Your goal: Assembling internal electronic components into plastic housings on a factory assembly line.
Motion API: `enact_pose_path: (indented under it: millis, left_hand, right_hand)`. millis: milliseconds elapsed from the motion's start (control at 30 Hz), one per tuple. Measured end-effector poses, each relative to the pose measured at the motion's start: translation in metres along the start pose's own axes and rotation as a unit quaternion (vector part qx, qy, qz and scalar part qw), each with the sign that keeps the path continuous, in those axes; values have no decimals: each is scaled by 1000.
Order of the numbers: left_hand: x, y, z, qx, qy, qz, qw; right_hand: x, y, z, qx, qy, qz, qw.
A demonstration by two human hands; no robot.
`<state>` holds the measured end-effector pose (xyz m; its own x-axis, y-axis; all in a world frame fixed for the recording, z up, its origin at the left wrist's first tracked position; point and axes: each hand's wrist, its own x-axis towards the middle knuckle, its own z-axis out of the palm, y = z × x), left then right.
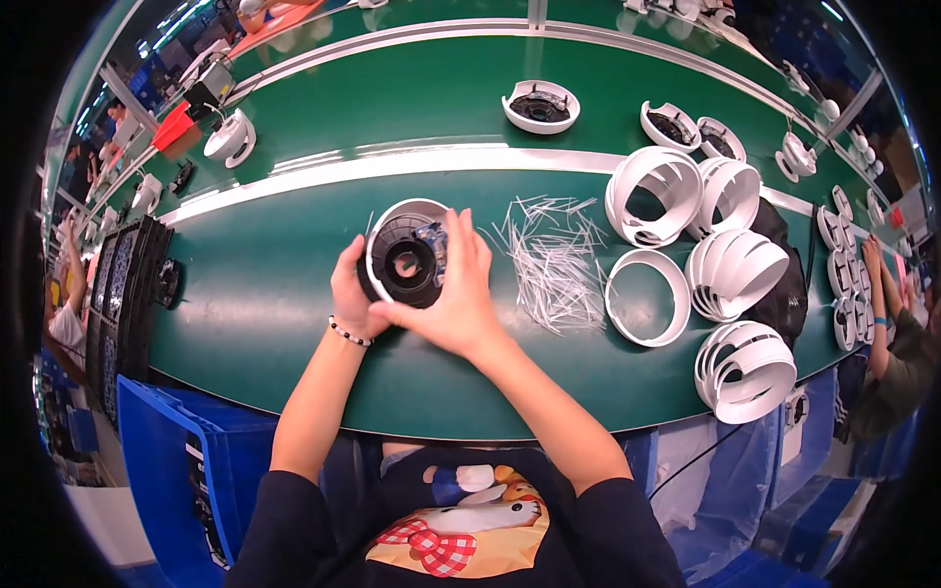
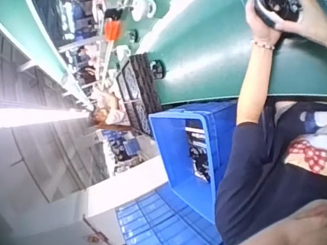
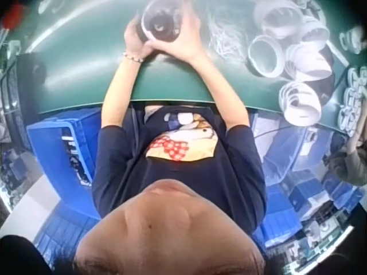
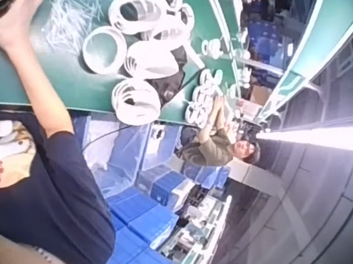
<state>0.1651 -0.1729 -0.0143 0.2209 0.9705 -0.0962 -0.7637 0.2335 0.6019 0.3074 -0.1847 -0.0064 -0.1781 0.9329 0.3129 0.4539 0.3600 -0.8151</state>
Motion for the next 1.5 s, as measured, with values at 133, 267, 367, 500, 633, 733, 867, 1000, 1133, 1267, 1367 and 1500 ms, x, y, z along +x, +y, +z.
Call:
enact_pose_path:
  millis: [133,267,367,500,633,733,867,1000,1133,1267,1367,1500]
  left_hand:
    - [1,5,-4,-88,15,-55,995]
    - [5,7,0,-117,16,-101,988]
    - [6,3,4,-123,10,-123,985]
    - [1,1,-7,-134,-24,-146,980]
    - [-3,-7,-7,-120,27,-142,982]
    - [-7,0,6,-114,-19,-131,985]
    - [-5,-3,-2,-118,-53,-79,988]
    - [-3,-9,0,-104,28,-42,993]
    - [-2,-5,-2,-90,57,-34,994]
    - [-7,-8,5,-87,49,-37,994]
    - [-6,-7,8,-89,9,-39,995]
    - [1,-4,7,-104,-7,-53,993]
  right_hand:
    - [6,-9,-17,-76,-108,-28,991]
    - [22,-11,-41,-120,-122,-97,981]
    - [30,-4,-48,-39,-158,-156,974]
    - [29,-1,-51,-48,-194,-196,960]
    - [22,-13,-46,-122,-167,-190,960]
    - [17,-12,-49,-78,-123,-159,976]
    - [17,-3,-45,140,-91,-56,984]
    - [3,-3,-12,4,-43,-43,998]
    - [-5,-14,-8,-66,-82,-49,993]
    - [-4,-20,-23,-59,-111,-28,992]
    - [4,-17,-27,-69,-87,-82,990]
    - [15,-9,-23,-30,-58,-178,982]
